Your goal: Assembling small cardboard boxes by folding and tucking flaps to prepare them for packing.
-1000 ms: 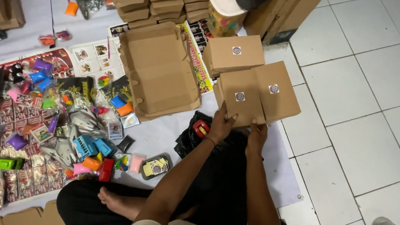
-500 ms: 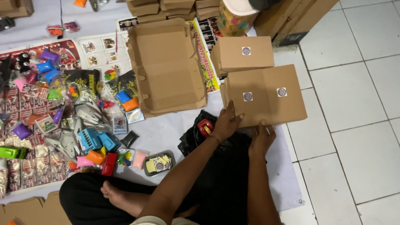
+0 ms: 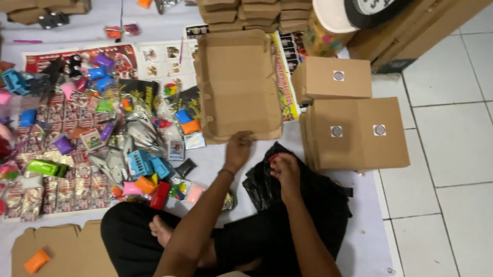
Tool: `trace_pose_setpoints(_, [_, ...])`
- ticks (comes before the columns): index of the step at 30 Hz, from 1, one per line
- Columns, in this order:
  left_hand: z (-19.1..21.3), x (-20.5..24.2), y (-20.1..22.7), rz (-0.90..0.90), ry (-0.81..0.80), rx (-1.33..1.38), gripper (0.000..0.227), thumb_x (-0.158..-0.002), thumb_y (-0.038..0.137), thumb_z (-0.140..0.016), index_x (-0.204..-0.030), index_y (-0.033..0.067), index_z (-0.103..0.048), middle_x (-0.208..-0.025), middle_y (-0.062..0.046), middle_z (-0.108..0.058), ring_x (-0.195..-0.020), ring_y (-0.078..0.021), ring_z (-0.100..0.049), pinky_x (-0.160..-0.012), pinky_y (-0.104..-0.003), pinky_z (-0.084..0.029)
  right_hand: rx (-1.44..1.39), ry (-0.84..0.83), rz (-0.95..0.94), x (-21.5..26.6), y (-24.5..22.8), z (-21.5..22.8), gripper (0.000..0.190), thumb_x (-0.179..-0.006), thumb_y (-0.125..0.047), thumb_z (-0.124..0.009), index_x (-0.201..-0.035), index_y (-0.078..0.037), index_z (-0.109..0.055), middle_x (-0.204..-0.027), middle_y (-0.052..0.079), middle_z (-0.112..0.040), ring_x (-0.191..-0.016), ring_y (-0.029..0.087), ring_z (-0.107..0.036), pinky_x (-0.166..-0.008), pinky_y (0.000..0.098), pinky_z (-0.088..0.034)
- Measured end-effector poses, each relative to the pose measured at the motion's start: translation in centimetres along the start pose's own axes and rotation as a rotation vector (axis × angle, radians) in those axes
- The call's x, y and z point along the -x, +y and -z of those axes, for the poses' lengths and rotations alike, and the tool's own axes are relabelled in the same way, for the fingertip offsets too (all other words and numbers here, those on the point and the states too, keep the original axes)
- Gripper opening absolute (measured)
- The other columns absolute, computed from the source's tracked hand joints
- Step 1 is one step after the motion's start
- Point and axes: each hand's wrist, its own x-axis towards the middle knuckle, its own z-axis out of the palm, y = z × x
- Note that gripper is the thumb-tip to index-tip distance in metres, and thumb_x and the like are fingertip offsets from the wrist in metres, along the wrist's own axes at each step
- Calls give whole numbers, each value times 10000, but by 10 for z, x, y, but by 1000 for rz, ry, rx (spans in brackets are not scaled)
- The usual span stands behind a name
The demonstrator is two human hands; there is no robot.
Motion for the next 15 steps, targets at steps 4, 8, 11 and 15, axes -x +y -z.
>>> trace_pose_setpoints(4, [57, -16, -16, 47, 101, -149, 334, -885, 176, -599, -1198, 111, -695, -1113, -192, -668, -1009, -394, -687, -952, -499, -540, 140, -48, 64, -65, 9, -23, 282, -890, -166, -705, -1146, -81, -620, -1045, 104, -565, -904, 252, -655, -684, 342, -612])
trace_pose_setpoints(8, [75, -36, -47, -36, 183, -363, 381, -846, 220, -732, -1208, 117, -676, -1191, -195, -572, -1058, -468, -660, -965, -515, -555, 423, -21, 253, -145, 24, -27, 329, -865, -102, -685, -1164, 12, -610, -1060, 152, -570, -933, 272, -603, -694, 422, -579])
trace_pose_setpoints(11, [77, -44, -58, 43, 131, -423, 441, -829, 299, -766, -1231, 143, -672, -1219, -173, -553, -1069, -475, -660, -964, -516, -563, 694, -9, 350, -175, 26, -31, 396, -819, -111, -740, -1182, 1, -629, -1082, 134, -607, -948, 278, -654, -708, 423, -585])
trace_pose_setpoints(15, [83, -40, -34, 109, 114, -462, 440, -852, 285, -750, -1253, 127, -658, -1277, -156, -523, -1110, -458, -648, -986, -495, -558, 950, 47, 363, -167, 16, -42, 486, -806, -179, -770, -1252, -25, -651, -1095, 107, -618, -993, 284, -693, -864, 440, -602])
